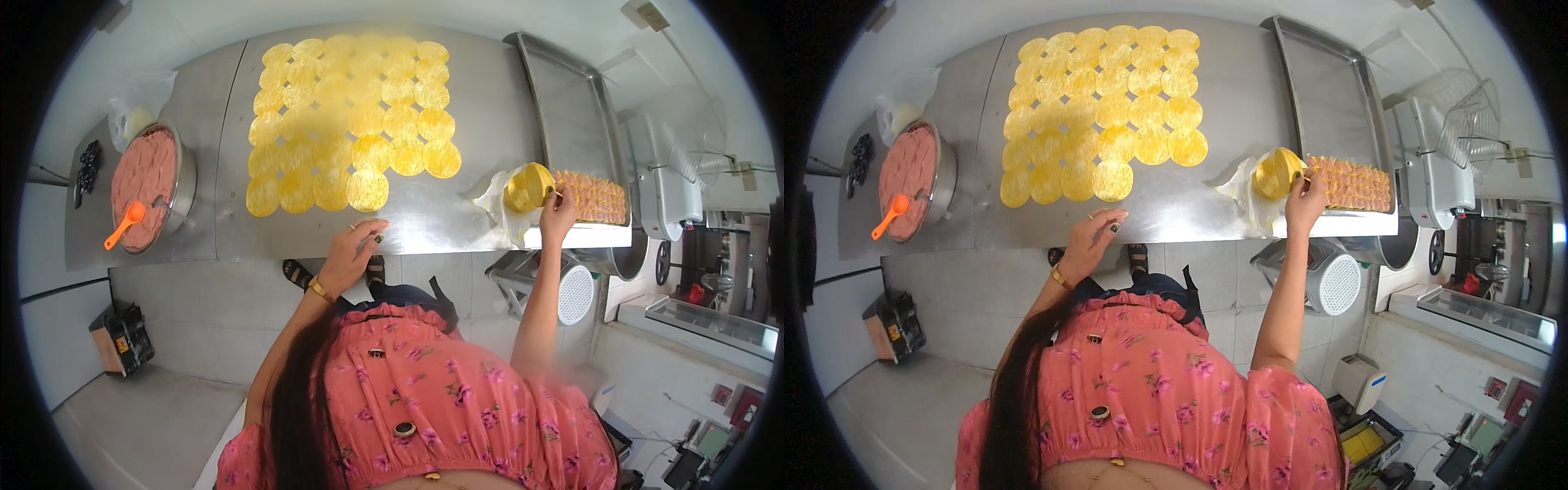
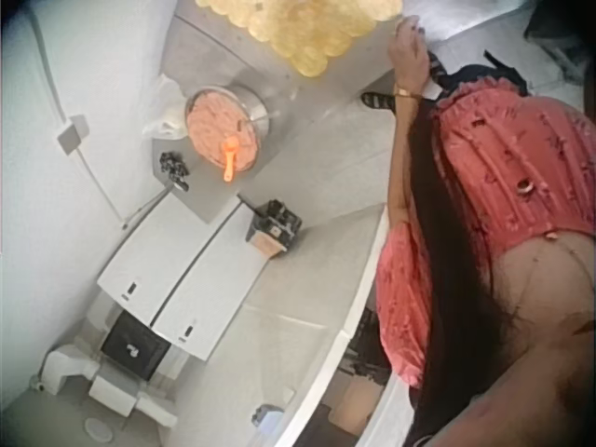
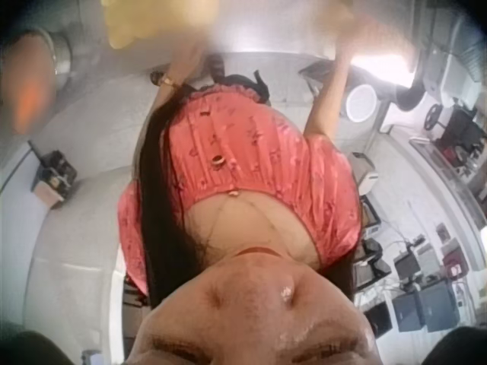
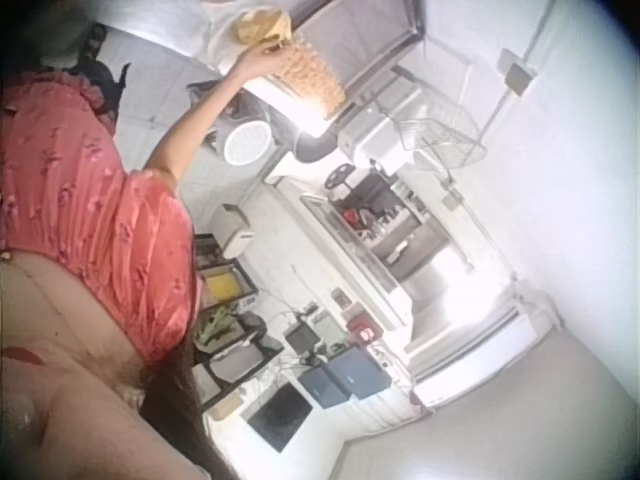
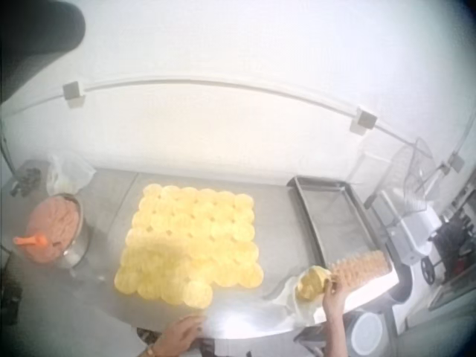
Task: The person folds yellow circular pastry shells into cones and places them on a stainless steel table. Then the person scoops pink filling from a large bowl using an orange scoop and a metal spoon, and places the filling into each pastry shell.
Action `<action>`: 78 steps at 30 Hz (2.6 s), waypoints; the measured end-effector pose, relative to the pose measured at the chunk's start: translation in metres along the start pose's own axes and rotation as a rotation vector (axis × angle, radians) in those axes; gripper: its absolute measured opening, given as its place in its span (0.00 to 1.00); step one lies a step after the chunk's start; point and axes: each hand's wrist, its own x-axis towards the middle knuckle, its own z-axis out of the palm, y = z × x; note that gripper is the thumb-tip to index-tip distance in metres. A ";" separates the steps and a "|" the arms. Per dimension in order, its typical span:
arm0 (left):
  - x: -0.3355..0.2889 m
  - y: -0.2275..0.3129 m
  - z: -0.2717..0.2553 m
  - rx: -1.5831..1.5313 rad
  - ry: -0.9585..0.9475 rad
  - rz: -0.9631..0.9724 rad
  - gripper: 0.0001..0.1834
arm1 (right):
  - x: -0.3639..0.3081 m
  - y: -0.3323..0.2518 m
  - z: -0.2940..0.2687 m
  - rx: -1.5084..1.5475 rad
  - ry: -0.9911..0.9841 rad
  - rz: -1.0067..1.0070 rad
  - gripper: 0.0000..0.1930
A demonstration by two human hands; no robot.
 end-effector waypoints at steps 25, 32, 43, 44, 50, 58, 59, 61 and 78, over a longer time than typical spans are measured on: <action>0.028 0.005 0.011 -0.439 -0.146 -0.099 0.13 | -0.048 -0.072 -0.001 0.723 -0.119 0.112 0.07; 0.015 -0.008 0.021 -0.719 0.103 -0.320 0.15 | -0.149 -0.155 0.055 0.913 -0.709 0.051 0.07; -0.027 -0.019 -0.001 -0.737 0.377 -0.418 0.12 | -0.151 -0.171 0.079 1.022 -1.107 0.045 0.07; -0.029 -0.018 -0.002 -0.755 0.392 -0.417 0.12 | -0.151 -0.172 0.081 1.019 -1.111 0.031 0.07; -0.026 -0.011 -0.005 -0.810 0.430 -0.436 0.12 | -0.146 -0.175 0.081 1.048 -1.110 0.107 0.07; -0.012 -0.006 -0.006 -0.790 0.368 -0.435 0.13 | -0.151 -0.176 0.072 1.059 -0.961 0.087 0.07; -0.011 -0.007 -0.007 -0.781 0.336 -0.412 0.14 | -0.151 -0.176 0.071 1.055 -0.948 0.090 0.07; -0.009 -0.007 -0.008 -0.765 0.289 -0.369 0.14 | -0.151 -0.174 0.071 1.074 -0.945 0.122 0.07; 0.006 -0.015 -0.057 -0.739 0.081 -0.358 0.12 | -0.133 -0.157 0.077 1.790 -0.737 0.801 0.12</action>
